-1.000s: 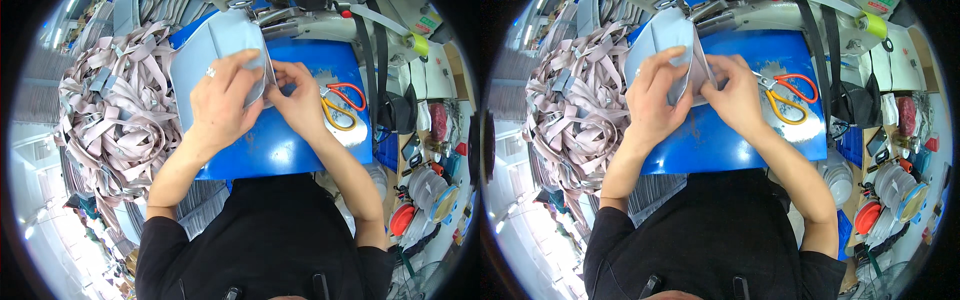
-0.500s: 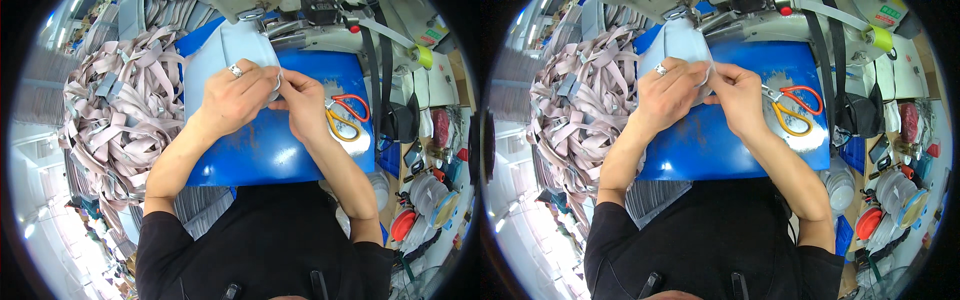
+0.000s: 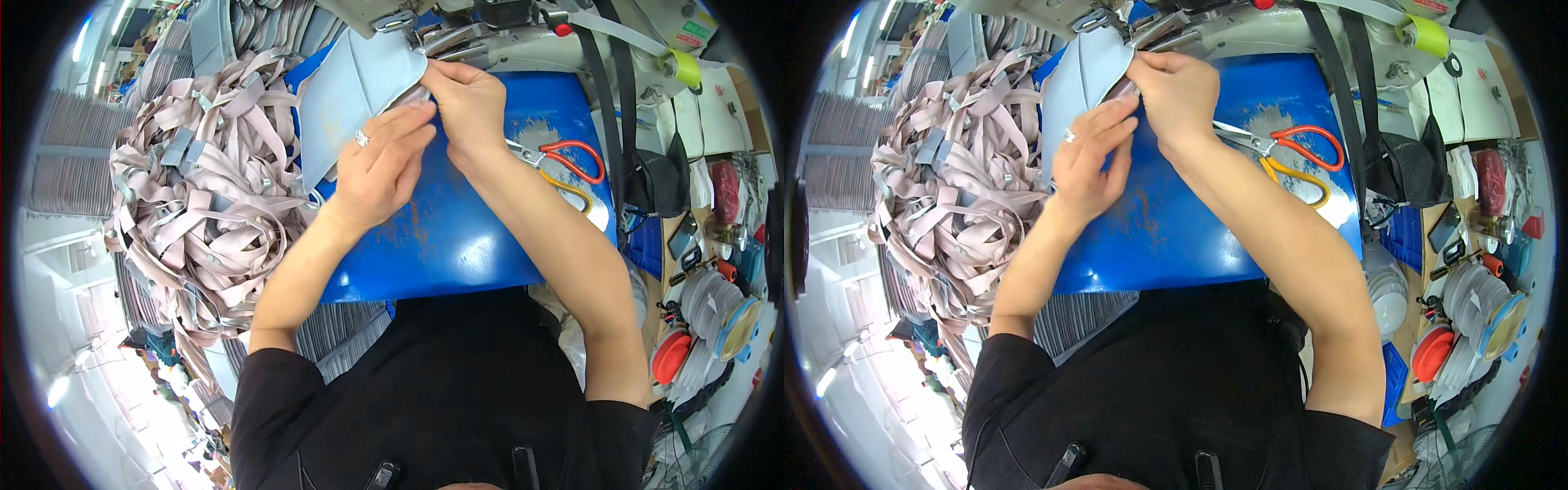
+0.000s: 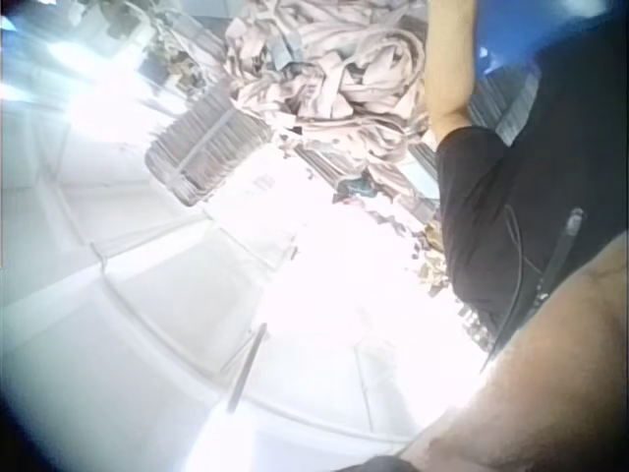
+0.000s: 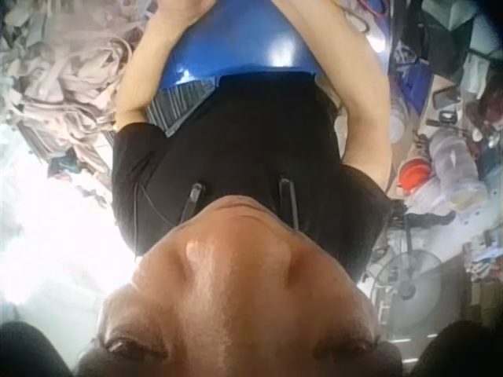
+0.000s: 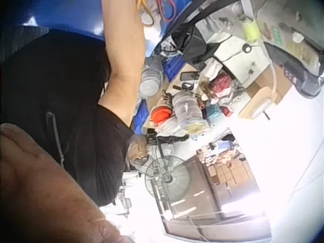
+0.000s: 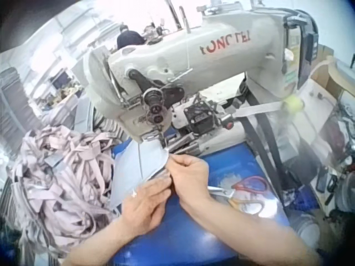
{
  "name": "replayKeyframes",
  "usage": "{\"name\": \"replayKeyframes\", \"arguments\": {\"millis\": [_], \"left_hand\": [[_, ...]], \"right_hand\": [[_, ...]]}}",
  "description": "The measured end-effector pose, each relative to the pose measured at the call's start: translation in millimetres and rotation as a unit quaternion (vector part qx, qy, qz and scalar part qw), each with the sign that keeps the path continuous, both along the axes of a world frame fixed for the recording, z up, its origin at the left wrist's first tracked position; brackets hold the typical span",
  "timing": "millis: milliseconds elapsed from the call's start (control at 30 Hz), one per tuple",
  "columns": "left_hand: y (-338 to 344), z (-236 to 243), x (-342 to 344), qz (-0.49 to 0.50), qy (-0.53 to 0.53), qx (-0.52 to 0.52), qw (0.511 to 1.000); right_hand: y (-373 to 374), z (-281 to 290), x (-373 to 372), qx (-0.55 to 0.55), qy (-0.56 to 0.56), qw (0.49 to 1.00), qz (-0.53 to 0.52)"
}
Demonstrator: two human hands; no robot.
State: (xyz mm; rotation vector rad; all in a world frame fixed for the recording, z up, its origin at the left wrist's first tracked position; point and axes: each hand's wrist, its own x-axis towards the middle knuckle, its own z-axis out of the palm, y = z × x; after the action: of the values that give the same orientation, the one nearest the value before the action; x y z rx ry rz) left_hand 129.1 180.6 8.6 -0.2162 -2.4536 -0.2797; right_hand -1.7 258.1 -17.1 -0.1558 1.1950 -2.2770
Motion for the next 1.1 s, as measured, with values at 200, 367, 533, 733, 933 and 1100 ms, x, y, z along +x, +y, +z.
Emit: {"name": "replayKeyframes", "arguments": {"millis": [200, 367, 533, 733, 933, 1100], "left_hand": [[-11, 2, 14, 0.257, -0.218, 0.178, 0.925], [18, 41, 3, 0.114, -0.180, -0.035, 0.976], [39, 52, -12, 0.092, -0.242, -0.069, 0.963], [-12, 122, -12, 0.156, -0.183, -0.246, 0.939], [-53, 133, -18, 0.057, -0.322, -0.347, 0.879], [-32, 169, -31, -0.020, -0.408, -0.428, 0.806]], "right_hand": [[3, 8, 1, 0.063, 0.039, 0.997, 0.006], [11, 6, -1, 0.169, 0.142, 0.974, 0.052], [27, 14, -16, 0.127, 0.096, 0.965, 0.210], [37, 18, -11, 0.055, 0.023, 0.976, 0.208], [39, 12, -7, 0.059, 0.019, 0.981, 0.183], [40, 20, -4, 0.091, -0.001, 0.979, 0.184]]}}
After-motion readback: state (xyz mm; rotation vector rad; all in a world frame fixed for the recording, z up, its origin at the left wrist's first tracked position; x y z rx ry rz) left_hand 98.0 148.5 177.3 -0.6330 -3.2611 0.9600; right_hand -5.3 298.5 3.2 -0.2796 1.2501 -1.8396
